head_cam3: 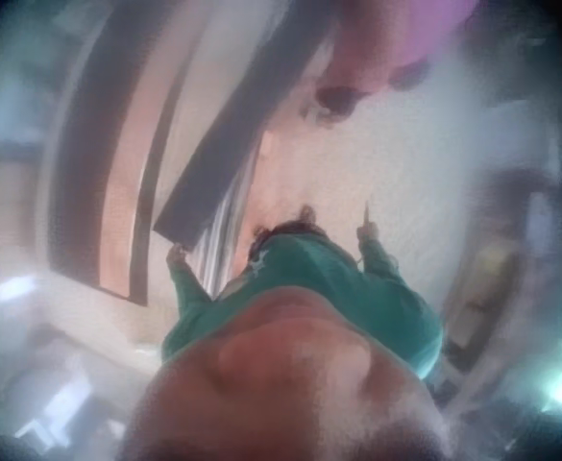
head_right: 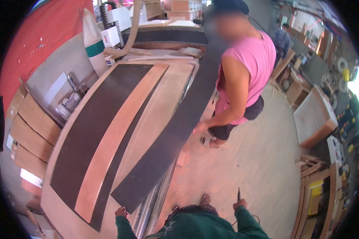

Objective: The person uses a utility knife to cut a strip of wood veneer along a straight edge on a large workbench. They repeatedly score the veneer, lift the cut strip, and remove it while a coworker assists by holding the material.

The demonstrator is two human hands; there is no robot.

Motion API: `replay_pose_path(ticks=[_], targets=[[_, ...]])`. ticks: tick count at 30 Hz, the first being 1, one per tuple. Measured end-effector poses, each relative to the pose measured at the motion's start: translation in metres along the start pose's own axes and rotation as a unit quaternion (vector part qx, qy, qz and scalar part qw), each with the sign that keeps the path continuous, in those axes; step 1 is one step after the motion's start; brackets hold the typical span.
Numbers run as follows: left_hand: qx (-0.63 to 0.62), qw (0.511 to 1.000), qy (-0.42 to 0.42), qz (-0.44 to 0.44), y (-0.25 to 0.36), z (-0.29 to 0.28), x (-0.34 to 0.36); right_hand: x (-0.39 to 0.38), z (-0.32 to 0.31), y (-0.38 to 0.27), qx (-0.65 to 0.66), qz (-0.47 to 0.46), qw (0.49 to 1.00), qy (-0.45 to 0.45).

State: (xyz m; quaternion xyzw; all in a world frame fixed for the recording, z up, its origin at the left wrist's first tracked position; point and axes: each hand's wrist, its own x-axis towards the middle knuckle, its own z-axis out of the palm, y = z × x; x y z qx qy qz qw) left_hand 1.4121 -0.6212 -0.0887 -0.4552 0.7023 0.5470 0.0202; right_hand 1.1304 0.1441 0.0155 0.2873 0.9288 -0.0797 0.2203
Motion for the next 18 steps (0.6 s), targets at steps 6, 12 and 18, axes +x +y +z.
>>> replay_pose_path(ticks=[6, 12, 18], targets=[[0.534, 0.767, 0.127, 0.332, 0.048, 0.077, 0.015, 0.019, 0.018, 0.029, 0.006, 0.013, 0.995, -0.095], [-0.167, 0.985, 0.043, 0.012, 0.158, 0.153, 0.030, -0.003, -0.001, 0.054, -0.357, -0.190, 0.907, -0.121], [-0.161, 0.984, 0.033, 0.066, 0.173, 0.230, 0.065, -0.028, -0.018, 0.066, -0.334, -0.199, 0.912, -0.128]])
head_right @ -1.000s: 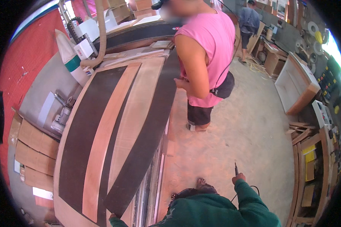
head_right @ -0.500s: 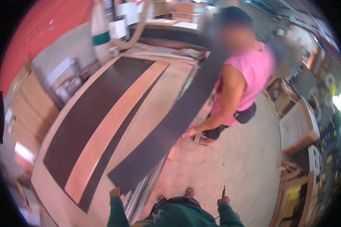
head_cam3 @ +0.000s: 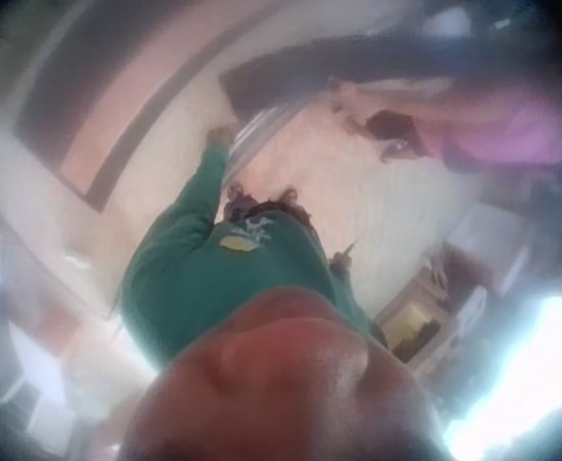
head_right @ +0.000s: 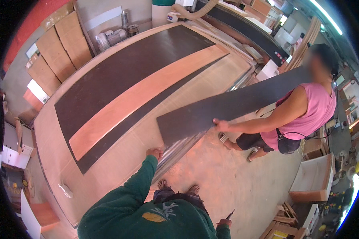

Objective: The person uses a utility knife to cut a strip of wood veneer along a straight edge on a large workbench. They repeatedly score the veneer, lift the cut strip, and remove it while a coworker assists by holding the material.

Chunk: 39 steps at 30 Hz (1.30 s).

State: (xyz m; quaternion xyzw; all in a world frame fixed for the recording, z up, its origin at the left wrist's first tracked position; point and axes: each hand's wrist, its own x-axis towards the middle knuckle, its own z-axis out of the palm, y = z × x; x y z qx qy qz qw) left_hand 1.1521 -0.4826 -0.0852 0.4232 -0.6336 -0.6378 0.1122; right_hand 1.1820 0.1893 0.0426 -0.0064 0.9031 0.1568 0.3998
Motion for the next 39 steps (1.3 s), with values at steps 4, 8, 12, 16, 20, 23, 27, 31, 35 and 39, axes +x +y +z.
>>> replay_pose_path(ticks=[4, 8, 12, 16, 20, 23, 27, 31, 35, 39], targets=[[0.184, 0.983, 0.007, 0.017, -0.015, 0.011, -0.014, 0.018, 0.024, 0.008, 0.407, 0.274, 0.869, 0.057], [0.227, 0.967, 0.021, 0.111, -0.009, -0.002, -0.092, 0.034, 0.036, 0.021, 0.417, 0.287, 0.857, 0.095], [0.222, 0.932, -0.221, 0.184, 0.000, 0.044, -0.182, 0.049, 0.018, 0.040, 0.410, 0.244, 0.875, 0.081], [0.181, 0.898, -0.398, 0.052, -0.002, 0.144, -0.231, 0.076, -0.016, 0.079, 0.415, 0.208, 0.886, 0.025], [0.279, 0.907, -0.307, -0.074, -0.020, 0.159, -0.235, 0.125, -0.041, 0.103, 0.551, 0.183, 0.814, 0.013], [0.260, 0.913, -0.179, -0.258, -0.021, 0.132, -0.211, 0.173, -0.070, 0.104, 0.622, 0.129, 0.772, 0.024], [-0.239, 0.937, -0.002, -0.255, 0.034, 0.128, -0.141, 0.232, -0.133, 0.086, 0.578, 0.006, 0.815, 0.046], [-0.365, 0.897, 0.180, -0.173, 0.129, 0.122, -0.051, 0.299, -0.234, 0.047, 0.650, 0.008, 0.759, -0.044], [-0.502, 0.822, 0.246, -0.106, 0.184, 0.083, 0.048, 0.330, -0.335, -0.006, 0.716, -0.012, 0.697, -0.032], [-0.574, 0.761, 0.288, -0.088, 0.186, 0.046, 0.136, 0.343, -0.432, -0.068, 0.690, -0.065, 0.719, -0.054]])
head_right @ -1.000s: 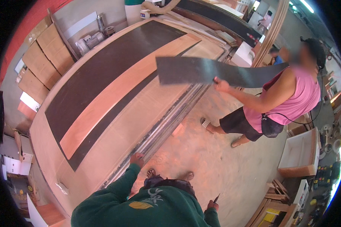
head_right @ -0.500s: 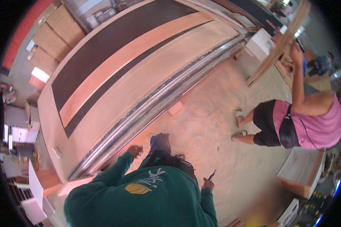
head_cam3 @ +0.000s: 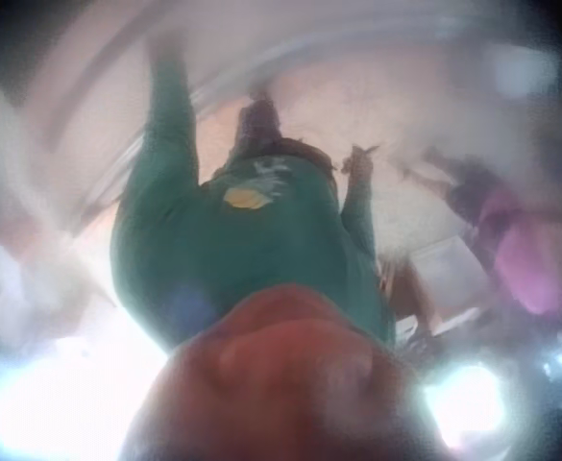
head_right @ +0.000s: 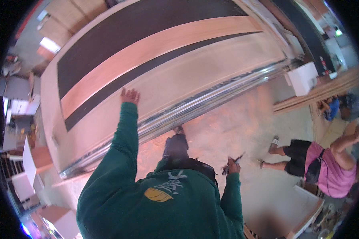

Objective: The person uses a utility knife to cut a strip of wood veneer along a straight edge on a large workbench. They repeatedly score the veneer, lift the cut strip, and remove it while a coworker assists by holding the material.

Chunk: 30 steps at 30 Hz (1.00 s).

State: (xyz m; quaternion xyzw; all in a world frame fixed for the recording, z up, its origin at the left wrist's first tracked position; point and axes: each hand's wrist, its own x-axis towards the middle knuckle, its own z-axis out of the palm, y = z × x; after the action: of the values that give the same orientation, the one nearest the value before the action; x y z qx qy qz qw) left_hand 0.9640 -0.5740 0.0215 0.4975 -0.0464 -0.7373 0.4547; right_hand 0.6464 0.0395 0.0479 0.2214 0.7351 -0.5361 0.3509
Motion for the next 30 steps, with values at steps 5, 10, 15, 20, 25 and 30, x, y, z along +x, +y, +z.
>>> replay_pose_path(ticks=[5, 10, 15, 20, 25, 30], targets=[[-0.079, 0.994, 0.068, -0.023, 0.011, 0.027, 0.059, 0.040, 0.078, -0.102, 0.079, -0.033, 0.994, -0.065], [-0.011, 0.990, 0.140, 0.010, 0.030, 0.050, 0.093, 0.078, 0.146, -0.169, 0.104, -0.066, 0.988, -0.093], [-0.029, 0.994, 0.105, 0.008, 0.042, 0.041, 0.142, 0.127, 0.199, -0.218, -0.049, -0.191, 0.978, -0.063], [-0.166, 0.958, 0.232, -0.007, 0.044, 0.031, 0.149, 0.162, 0.275, -0.293, 0.116, -0.094, 0.970, -0.189], [-0.064, 0.964, 0.255, 0.039, 0.026, 0.069, 0.128, 0.204, 0.360, -0.380, 0.120, -0.084, 0.960, -0.239], [0.013, 0.959, 0.276, 0.059, 0.023, 0.074, 0.118, 0.239, 0.453, -0.426, 0.147, -0.039, 0.967, -0.205]])
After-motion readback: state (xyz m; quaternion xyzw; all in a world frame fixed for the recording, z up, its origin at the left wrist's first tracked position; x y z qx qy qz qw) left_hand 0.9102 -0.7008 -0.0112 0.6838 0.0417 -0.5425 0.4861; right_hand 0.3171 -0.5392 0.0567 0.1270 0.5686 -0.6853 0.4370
